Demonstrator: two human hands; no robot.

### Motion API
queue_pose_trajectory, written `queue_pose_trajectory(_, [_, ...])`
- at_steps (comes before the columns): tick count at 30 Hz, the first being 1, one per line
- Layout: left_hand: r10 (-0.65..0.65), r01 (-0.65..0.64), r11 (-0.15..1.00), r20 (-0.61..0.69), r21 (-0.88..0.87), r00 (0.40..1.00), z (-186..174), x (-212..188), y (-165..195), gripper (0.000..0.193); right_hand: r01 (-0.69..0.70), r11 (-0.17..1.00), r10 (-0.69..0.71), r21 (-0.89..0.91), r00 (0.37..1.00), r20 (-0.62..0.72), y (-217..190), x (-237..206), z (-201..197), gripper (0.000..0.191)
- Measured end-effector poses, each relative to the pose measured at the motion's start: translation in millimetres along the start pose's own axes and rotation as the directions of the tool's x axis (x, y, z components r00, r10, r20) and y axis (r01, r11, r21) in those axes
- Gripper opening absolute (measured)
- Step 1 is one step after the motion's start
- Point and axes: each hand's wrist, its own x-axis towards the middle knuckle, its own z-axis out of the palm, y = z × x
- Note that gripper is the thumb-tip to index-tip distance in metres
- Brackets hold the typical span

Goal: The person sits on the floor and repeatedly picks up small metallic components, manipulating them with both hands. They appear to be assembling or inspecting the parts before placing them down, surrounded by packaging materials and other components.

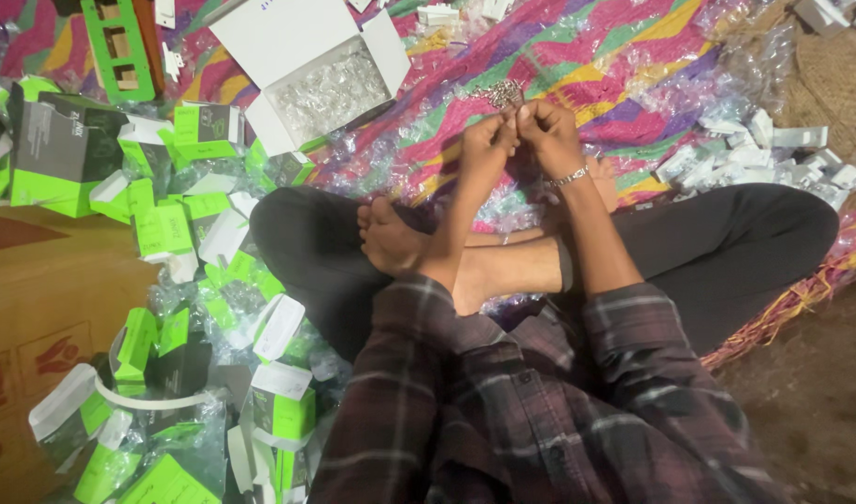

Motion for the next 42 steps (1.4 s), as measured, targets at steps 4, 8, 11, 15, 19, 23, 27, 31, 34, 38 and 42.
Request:
queue_pose_trajectory(4, [0.013,-0.014,0.994,0.012,0.108,1.0,-0.8,-4.2,-0.3,0.028,0.018,1.0,-0.018,0.005,1.0,-0.009,1.8,-0.2,-1.0,0.024])
queue_pose_trajectory(8, [0.19,-0.205,0.921,0.079,0.331,0.979,-6.5,-9.2,2.3,0.031,0.112,0.981,-0.127,-0.157,0.988,-0.084,9.8,-1.5,-2.1,0.028])
queue_pose_trajectory(11, [0.227,-0.256,0.888,0.119,0.382,0.967,-8.8,-12.9,4.1,0.03,0.16,0.965,-0.183,-0.209,0.979,-0.095,12.2,-1.2,-4.6,0.03])
queue_pose_trajectory(15, [0.229,-0.271,0.89,0.155,0.367,0.961,-12.7,-11.6,2.4,0.026,-0.001,0.987,0.01,-0.162,0.998,0.057,3.6,-0.3,-10.9,0.029])
queue_pose_trajectory(19, [0.045,-0.052,0.991,0.062,0.123,0.997,-15.2,-2.5,-3.6,0.026,-0.021,0.999,0.021,-0.031,1.0,-0.008,-4.8,-2.6,-11.2,0.018])
queue_pose_trajectory(23, [0.076,-0.09,0.98,0.082,0.179,0.994,-14.5,-0.7,-5.3,0.027,0.021,0.997,-0.02,-0.068,1.0,0.021,-3.5,-1.1,-12.6,0.011])
queue_pose_trajectory(27, [0.141,-0.164,0.959,0.111,0.229,0.984,-12.1,-4.9,-3.3,0.026,0.073,0.992,-0.071,-0.105,0.997,0.016,-1.6,-1.8,-15.3,0.016])
queue_pose_trajectory(31, [0.111,-0.147,0.96,0.156,0.239,0.981,-14.6,-1.0,0.4,0.025,-0.211,0.96,0.217,0.184,0.976,-0.01,-13.3,-8.5,-1.8,0.015])
queue_pose_trajectory(34, [0.059,-0.138,0.962,0.315,0.236,0.947,-20.3,-0.3,-1.9,0.027,-0.244,0.902,0.279,0.356,0.959,-0.052,-35.8,-4.5,2.2,0.02])
queue_pose_trajectory(38, [-0.001,-0.202,0.839,0.374,0.504,0.928,-23.4,-10.3,-7.8,0.022,-0.131,0.705,0.362,0.697,0.911,-0.195,-66.5,-1.4,-30.1,0.025])
queue_pose_trajectory(42, [0.178,-0.17,0.913,0.012,0.37,0.984,-18.9,2.5,-2.9,0.02,0.104,0.951,0.035,0.291,0.899,-0.436,-49.9,-10.1,-36.7,0.025])
